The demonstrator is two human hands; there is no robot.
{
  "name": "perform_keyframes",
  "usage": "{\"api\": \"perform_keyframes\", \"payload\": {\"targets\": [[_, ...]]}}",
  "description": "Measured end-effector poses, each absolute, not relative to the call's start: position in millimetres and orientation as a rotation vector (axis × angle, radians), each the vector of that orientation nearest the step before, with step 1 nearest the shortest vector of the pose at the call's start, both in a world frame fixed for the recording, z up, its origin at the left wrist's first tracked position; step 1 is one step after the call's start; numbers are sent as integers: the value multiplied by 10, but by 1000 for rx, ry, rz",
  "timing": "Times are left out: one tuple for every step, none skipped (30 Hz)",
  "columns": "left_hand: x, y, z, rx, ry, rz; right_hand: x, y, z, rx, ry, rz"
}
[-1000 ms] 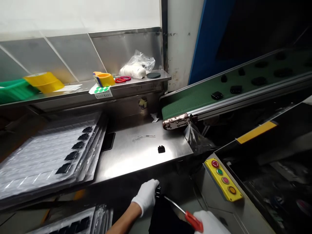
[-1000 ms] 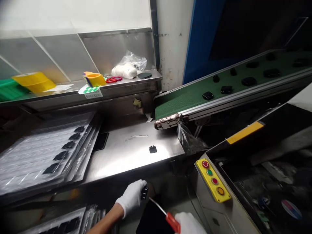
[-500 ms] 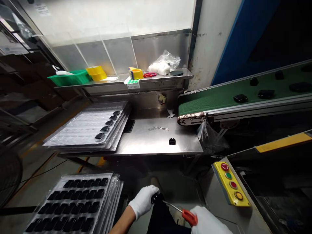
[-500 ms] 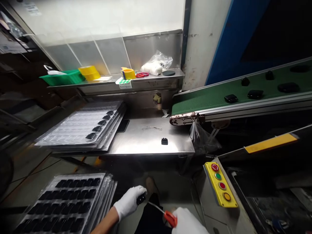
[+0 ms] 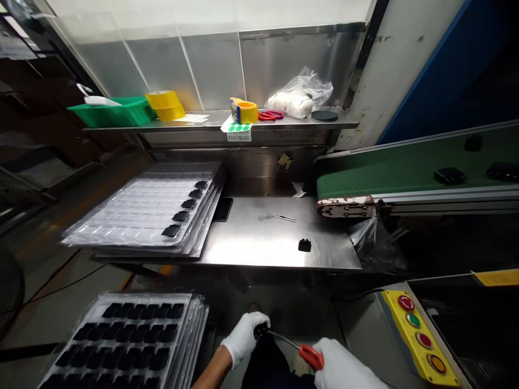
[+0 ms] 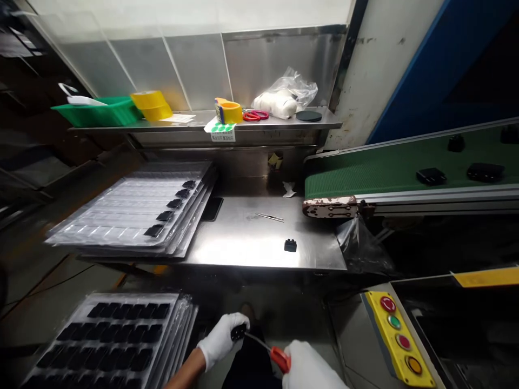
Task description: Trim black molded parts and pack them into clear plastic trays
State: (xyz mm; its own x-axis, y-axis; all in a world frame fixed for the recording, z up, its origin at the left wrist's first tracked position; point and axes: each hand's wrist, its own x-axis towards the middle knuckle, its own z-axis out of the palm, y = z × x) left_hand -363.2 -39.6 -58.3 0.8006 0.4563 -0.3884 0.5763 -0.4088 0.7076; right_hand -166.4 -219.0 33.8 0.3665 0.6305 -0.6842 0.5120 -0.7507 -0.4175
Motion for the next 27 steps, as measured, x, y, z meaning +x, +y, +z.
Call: {"api": "perform_keyframes", "payload": {"targets": [[-3637,-268,-594,2065,744,-165,-1676,-2047,367,-2486,-1051,1357],[-3644,-136,-612,2060,729,-168,-1690,-1899,402,-2498,-1051,1374],[-3652,-3,-636,2055,721,-175,-1708,-1750,441,-2516,-1045,1383],[-3659,128,-665,2050,719,-182,-1728,-1603,481,-2529,-1040,1386],[-3665,254,-699,2044,720,-192,-1749,-1463,517,-2526,-1038,1400],[-3666,373,-733,2034,722,-202,-1766,-1333,547,-2511,-1033,1424],[-3662,484,-767,2021,723,-213,-1776,-1218,568,-2488,-1025,1450],[-3652,587,-796,2005,725,-222,-1775,-1120,578,-2465,-1015,1468],[-3634,681,-819,1987,728,-227,-1763,-1042,579,-2442,-1010,1470],[-3609,768,-835,1967,730,-229,-1740,-985,573,-2434,-1002,1455],[-3577,848,-844,1947,726,-230,-1712,-947,563,-2441,-982,1424],[-3538,921,-847,1926,716,-230,-1681,-925,552,-2452,-951,1396],[-3493,990,-846,1902,700,-232,-1651,-911,541,-2456,-920,1381],[-3444,1052,-843,1877,682,-235,-1626,-901,532,-2455,-888,1371],[-3391,1108,-841,1849,666,-241,-1605,-889,524,-2455,-861,1358],[-3337,1155,-841,1820,657,-250,-1587,-871,515,-2459,-839,1343],[-3284,1192,-842,1787,657,-264,-1571,-850,506,-2461,-826,1335],[-3234,1216,-845,1753,664,-283,-1553,-827,495,-2463,-819,1335],[-3186,1225,-848,1716,675,-307,-1530,-809,484,-2459,-818,1343],[-3141,1221,-852,1677,690,-334,-1501,-800,474,-2452,-821,1359],[-3097,1203,-854,1636,709,-358,-1462,-804,466,-2442,-825,1372],[-3054,1173,-855,1592,732,-372,-1413,-825,463,-2436,-827,1373],[-3009,1134,-854,1545,755,-373,-1354,-861,466,-2439,-825,1357],[-2963,1088,-849,1494,775,-360,-1283,-913,476,-2445,-819,1337],[-2916,1038,-841,1439,791,-332,-1205,-977,491,-2448,-809,1325],[-2867,983,-829,1377,802,-290,-1123,-1051,511,-2445,-796,1324],[-2820,924,-815,1308,811,-238,-1040,-1129,534,-2436,-785,1332]]}}
